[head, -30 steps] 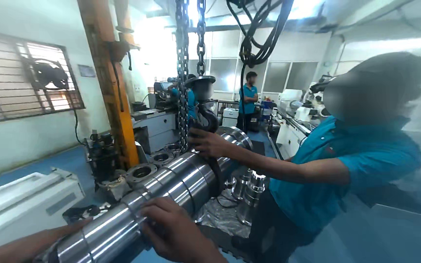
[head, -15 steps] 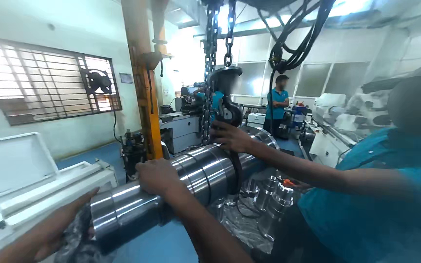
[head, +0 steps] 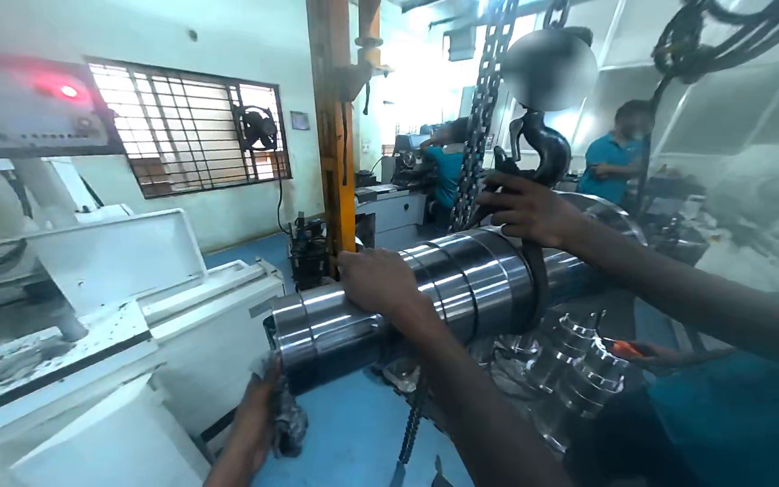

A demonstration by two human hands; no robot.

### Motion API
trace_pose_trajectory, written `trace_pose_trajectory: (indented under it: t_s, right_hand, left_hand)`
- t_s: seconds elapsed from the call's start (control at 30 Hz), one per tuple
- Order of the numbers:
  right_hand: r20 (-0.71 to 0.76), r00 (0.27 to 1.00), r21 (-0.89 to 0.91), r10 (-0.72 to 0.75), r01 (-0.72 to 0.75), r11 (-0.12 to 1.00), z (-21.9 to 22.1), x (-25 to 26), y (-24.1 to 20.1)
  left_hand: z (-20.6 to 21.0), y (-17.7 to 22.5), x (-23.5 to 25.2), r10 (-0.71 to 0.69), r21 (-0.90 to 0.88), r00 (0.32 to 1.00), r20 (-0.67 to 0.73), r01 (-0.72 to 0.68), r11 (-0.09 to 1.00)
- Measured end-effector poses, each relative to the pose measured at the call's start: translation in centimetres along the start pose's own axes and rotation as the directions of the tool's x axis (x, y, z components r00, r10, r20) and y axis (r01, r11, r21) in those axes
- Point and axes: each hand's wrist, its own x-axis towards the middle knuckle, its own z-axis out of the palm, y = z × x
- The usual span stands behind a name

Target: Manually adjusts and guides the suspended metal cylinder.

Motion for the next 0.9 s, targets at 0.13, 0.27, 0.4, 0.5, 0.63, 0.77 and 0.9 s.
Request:
trace_pose_trajectory:
  t_s: [0.13,0.27,0.4,0.5,0.63,0.77,0.9]
  right_hand:
    - [0.012,1.000,-0.030,0.000,0.001,1.000,-0.7,0.2,0.0]
    - [0.024,1.000,-0.036,-0.005,0.006,0.999,-1.7,0.2,0.2]
    - [0.010,1.000,-0.054,-0.002,0.002,0.999,-2.6,0.5,0.5]
    - [-0.003,1.000,-0.058,0.011,-0.011,0.998,-3.3,0.7,0.4]
    - [-0.054,0.999,-0.053,0.002,-0.005,0.999,-3.8,1.2,0.5]
    - [-0.074,0.997,-0.060,-0.010,0.005,0.998,-4.5,1.3,0.5]
    - [-0.082,0.996,-0.057,-0.024,0.019,0.998,-4.9,1.2,0.3]
  left_hand:
    - [2.1,1.6,0.2,-0.104,-0.158,0.988,0.115,0.122,0.980]
    - [3.5,3.2,0.7,-0.151,-0.282,0.966,0.212,0.209,0.936]
    - [3.8,3.5,1.1,-0.103,-0.322,0.956,0.276,0.193,0.927]
    - [4.0,3.9,1.5,-0.097,-0.309,0.961,0.258,0.177,0.934]
    - [4.0,4.4,1.8,-0.083,-0.261,0.961,0.263,0.154,0.953]
    - [4.1,5.0,1.4,-0.048,-0.238,0.958,0.283,0.118,0.964]
    - [4.0,5.0,1.5,-0.018,-0.237,0.954,0.300,0.093,0.967]
